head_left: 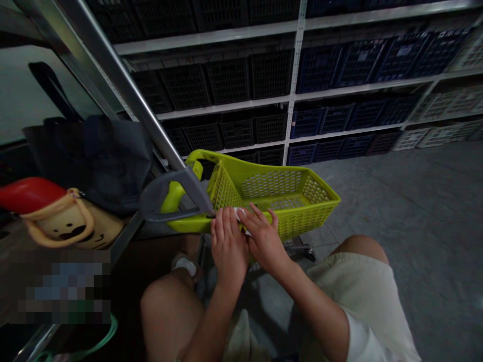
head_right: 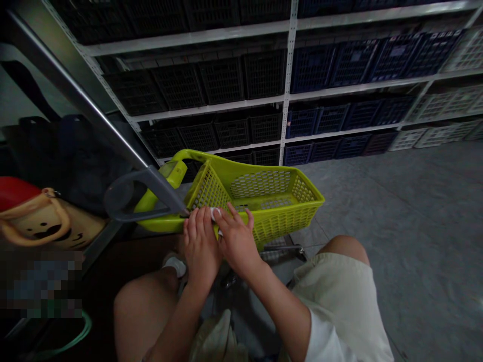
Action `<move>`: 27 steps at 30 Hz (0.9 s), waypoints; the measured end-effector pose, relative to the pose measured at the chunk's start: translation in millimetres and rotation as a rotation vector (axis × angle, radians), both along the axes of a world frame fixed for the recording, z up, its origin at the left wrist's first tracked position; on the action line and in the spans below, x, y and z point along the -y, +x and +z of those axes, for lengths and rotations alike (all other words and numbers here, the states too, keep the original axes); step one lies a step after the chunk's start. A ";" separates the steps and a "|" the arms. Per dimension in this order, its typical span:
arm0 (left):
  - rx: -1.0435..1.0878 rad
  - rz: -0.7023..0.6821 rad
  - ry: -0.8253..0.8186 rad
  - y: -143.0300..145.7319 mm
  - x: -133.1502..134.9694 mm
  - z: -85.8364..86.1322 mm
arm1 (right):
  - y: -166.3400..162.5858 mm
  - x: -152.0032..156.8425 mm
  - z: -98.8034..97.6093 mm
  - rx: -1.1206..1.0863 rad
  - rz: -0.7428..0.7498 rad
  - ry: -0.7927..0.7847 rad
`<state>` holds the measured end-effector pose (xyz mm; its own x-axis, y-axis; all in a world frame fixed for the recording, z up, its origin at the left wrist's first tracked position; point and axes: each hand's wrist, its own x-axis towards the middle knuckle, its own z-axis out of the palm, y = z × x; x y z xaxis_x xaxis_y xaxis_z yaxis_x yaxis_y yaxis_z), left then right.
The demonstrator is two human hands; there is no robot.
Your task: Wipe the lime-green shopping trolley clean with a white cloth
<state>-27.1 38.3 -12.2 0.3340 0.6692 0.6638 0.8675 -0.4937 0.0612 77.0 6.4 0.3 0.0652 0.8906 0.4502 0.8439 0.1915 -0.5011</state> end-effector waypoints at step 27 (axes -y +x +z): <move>-0.192 -0.051 -0.065 -8.9 14.1 12.5 | 33.3 9.8 -24.9 -0.004 -0.118 -0.035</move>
